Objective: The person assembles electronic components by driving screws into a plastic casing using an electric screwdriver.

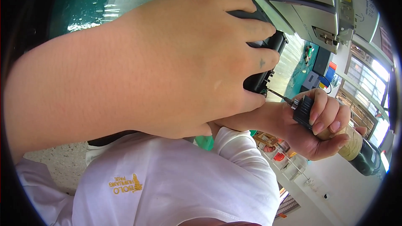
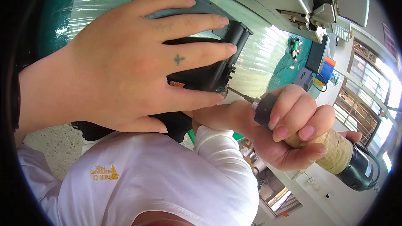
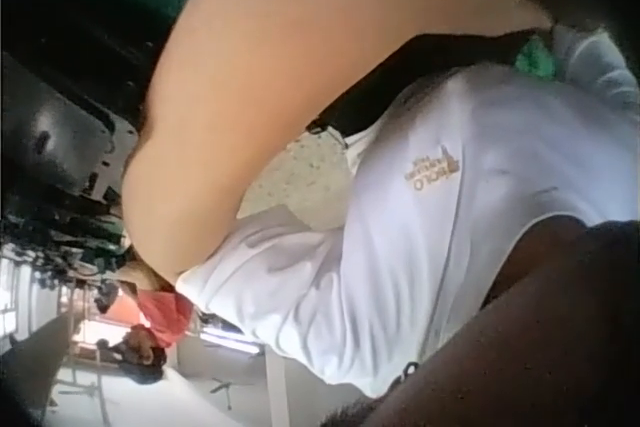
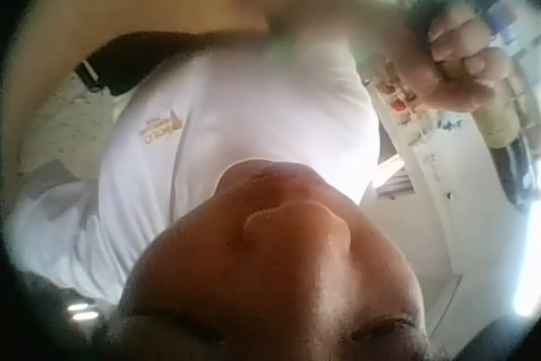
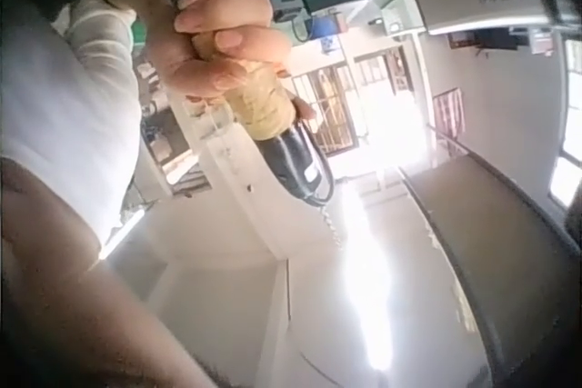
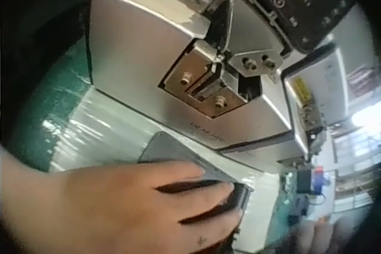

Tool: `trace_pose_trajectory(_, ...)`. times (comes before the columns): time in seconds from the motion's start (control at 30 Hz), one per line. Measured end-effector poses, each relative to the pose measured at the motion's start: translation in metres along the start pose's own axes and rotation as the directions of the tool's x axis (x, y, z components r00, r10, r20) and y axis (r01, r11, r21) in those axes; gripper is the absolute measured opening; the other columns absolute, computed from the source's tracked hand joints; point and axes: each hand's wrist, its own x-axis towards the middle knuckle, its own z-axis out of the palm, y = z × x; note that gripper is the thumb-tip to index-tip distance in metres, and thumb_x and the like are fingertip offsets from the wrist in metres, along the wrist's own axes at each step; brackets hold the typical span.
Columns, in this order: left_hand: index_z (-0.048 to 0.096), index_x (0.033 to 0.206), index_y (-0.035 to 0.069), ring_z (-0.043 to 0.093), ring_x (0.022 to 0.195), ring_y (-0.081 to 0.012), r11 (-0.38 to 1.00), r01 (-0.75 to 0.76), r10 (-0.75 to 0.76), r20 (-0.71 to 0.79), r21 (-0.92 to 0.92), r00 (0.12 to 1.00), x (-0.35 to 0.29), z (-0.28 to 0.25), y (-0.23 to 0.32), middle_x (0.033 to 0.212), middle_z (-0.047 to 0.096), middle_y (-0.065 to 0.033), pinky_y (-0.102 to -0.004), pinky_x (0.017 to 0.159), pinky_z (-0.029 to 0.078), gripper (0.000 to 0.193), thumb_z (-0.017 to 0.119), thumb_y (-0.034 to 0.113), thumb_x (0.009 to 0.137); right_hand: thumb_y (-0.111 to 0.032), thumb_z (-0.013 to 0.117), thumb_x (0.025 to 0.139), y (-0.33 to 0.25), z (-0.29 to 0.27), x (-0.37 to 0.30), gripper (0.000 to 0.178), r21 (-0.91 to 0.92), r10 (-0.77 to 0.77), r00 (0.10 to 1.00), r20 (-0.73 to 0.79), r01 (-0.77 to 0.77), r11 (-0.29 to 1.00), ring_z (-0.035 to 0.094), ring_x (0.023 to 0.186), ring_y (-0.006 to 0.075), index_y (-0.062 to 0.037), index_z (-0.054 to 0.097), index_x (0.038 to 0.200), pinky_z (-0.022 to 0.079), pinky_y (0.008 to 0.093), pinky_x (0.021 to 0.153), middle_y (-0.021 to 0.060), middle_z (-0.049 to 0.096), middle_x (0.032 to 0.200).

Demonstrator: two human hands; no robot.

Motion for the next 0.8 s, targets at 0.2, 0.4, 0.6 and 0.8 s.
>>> trace_pose_trajectory(0.2,0.070,0.107,0.029,0.048,0.130,-0.0274,1.000,0.008,-0.008,0.013,-0.023,1.000,-0.002,0.000,0.000,0.134,0.055,-0.0024,-0.0481,0.106,0.040,0.054,0.084,0.043,0.057,-0.017,0.056,0.096,0.002,0.008,-0.001,0.047,0.015,0.007,0.997,0.076,-0.008,1.000,0.048,0.054,0.0069,-0.0242,0.040,0.140,0.043,0.0246,0.053,0.0036,0.049,0.084)
trace_pose_trajectory(0.4,0.070,0.107,0.027,0.047,0.132,-0.0284,0.997,-0.069,0.068,0.065,0.015,0.996,-0.007,0.012,-0.012,0.135,0.054,-0.0033,-0.0485,0.107,0.039,0.054,0.084,0.042,0.057,-0.014,0.046,0.098,0.003,0.012,-0.001,0.049,-0.021,0.041,0.974,0.221,-0.037,0.999,0.047,0.055,0.0074,-0.0317,0.037,0.142,0.040,0.0270,0.053,0.0033,0.046,0.086)
trace_pose_trajectory(0.6,0.072,0.112,0.025,0.051,0.126,-0.0261,0.990,-0.143,0.142,-0.124,0.003,0.982,-0.010,0.012,-0.014,0.127,0.062,-0.0067,-0.0418,0.105,0.039,0.044,0.073,0.046,0.074,-0.008,0.047,0.091,-0.001,0.006,0.018,0.023,-0.345,0.131,0.794,0.594,0.104,0.933,0.045,0.054,0.0114,-0.0063,0.046,0.115,0.038,0.0290,0.051,0.0035,0.042,0.080)
trace_pose_trajectory(0.8,0.063,0.129,0.031,0.042,0.136,-0.0346,0.976,-0.185,0.184,0.021,0.118,0.983,-0.008,0.009,-0.015,0.146,0.047,-0.0126,-0.0507,0.110,0.032,0.061,0.074,0.053,0.073,0.002,0.053,0.082,0.003,0.029,0.008,0.024,-0.336,0.083,0.975,0.206,-0.009,0.942,0.042,0.045,0.0138,0.0005,0.042,0.104,0.040,0.0300,0.043,0.0076,0.047,0.070)
